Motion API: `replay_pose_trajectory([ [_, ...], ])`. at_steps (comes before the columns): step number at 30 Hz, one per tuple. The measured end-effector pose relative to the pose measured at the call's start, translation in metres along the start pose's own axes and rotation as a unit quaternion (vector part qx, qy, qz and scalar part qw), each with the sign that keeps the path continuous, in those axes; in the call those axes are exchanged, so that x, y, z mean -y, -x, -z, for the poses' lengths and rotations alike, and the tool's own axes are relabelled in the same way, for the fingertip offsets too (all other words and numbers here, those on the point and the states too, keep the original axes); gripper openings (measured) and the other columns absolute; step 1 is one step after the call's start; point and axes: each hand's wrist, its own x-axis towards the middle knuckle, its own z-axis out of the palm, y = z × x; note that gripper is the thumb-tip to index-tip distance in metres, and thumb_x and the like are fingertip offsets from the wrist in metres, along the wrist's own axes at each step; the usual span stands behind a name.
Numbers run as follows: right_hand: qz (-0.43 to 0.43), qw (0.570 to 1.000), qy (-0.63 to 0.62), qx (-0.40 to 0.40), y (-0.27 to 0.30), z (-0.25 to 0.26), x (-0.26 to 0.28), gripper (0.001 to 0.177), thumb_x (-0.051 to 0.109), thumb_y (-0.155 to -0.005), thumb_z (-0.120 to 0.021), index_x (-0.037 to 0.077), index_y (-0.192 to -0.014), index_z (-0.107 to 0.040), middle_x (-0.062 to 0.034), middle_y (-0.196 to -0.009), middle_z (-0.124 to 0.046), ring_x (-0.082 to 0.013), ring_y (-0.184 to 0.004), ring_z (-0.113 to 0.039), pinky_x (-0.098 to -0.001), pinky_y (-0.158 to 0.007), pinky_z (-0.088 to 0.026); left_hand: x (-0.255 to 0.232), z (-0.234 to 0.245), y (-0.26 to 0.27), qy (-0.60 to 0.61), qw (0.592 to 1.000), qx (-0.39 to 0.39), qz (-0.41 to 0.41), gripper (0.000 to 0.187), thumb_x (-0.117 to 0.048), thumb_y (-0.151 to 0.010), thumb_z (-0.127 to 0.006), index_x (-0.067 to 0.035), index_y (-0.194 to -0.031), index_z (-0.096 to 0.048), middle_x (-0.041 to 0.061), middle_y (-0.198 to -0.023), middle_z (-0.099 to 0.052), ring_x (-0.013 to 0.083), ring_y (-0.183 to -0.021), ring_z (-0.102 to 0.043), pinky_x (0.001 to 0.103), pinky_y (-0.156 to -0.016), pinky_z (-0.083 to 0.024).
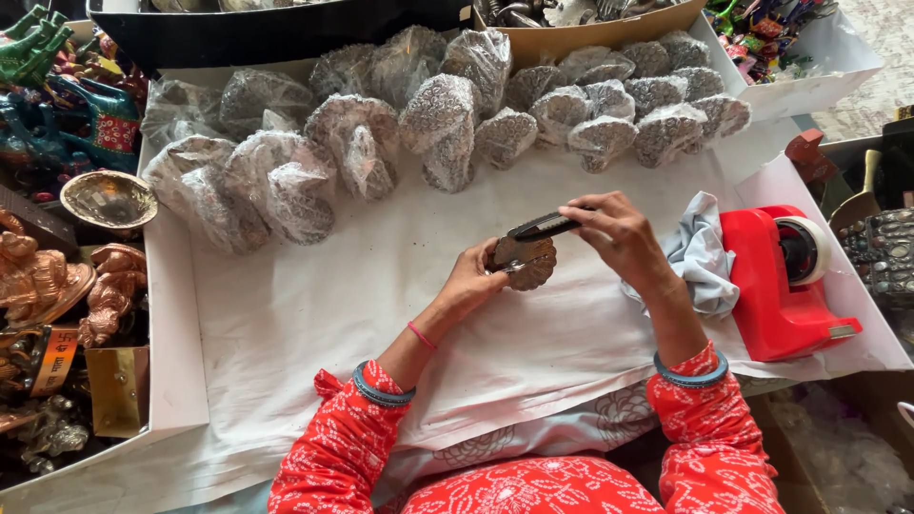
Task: Cleaning a metal peacock figurine with a brush and cloth.
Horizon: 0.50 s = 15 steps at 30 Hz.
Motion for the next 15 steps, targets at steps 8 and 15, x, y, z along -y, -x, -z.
replay_pose_trajectory([
  [8, 0.018, 1.0, -0.011, 0.017, -0.003, -0.005, 0.01, 0.045, 0.003, -0.085, -0.079, 0.016, -0.127, -0.072, -0.0077, -0.121, -0.071, -0.0267, -0.108, -0.065, -0.0383, -0.092, -0.057, -0.003, -0.001, 0.0, 0.007, 1.0, -0.01, 0.014, 0.041, -0.001, -0.079, -0.061, 0.001, -0.119, -0.065, -0.002, -0.096, -0.066, 0.0054, -0.083, -0.058, 0.023, -0.067, -0.05],
  [15, -0.004, 1.0, 0.011, -0.011, 0.0, 0.0, 0.0, 0.043, 0.006, -0.087, -0.078, 0.018, -0.128, -0.072, -0.0078, -0.121, -0.071, -0.0265, -0.11, -0.065, -0.039, -0.094, -0.057, -0.008, -0.001, 0.001, 0.007, 1.0, -0.009, 0.008, 0.042, -0.001, -0.078, -0.06, 0.0, -0.12, -0.066, -0.002, -0.094, -0.065, 0.0054, -0.08, -0.057, 0.023, -0.066, -0.049],
])
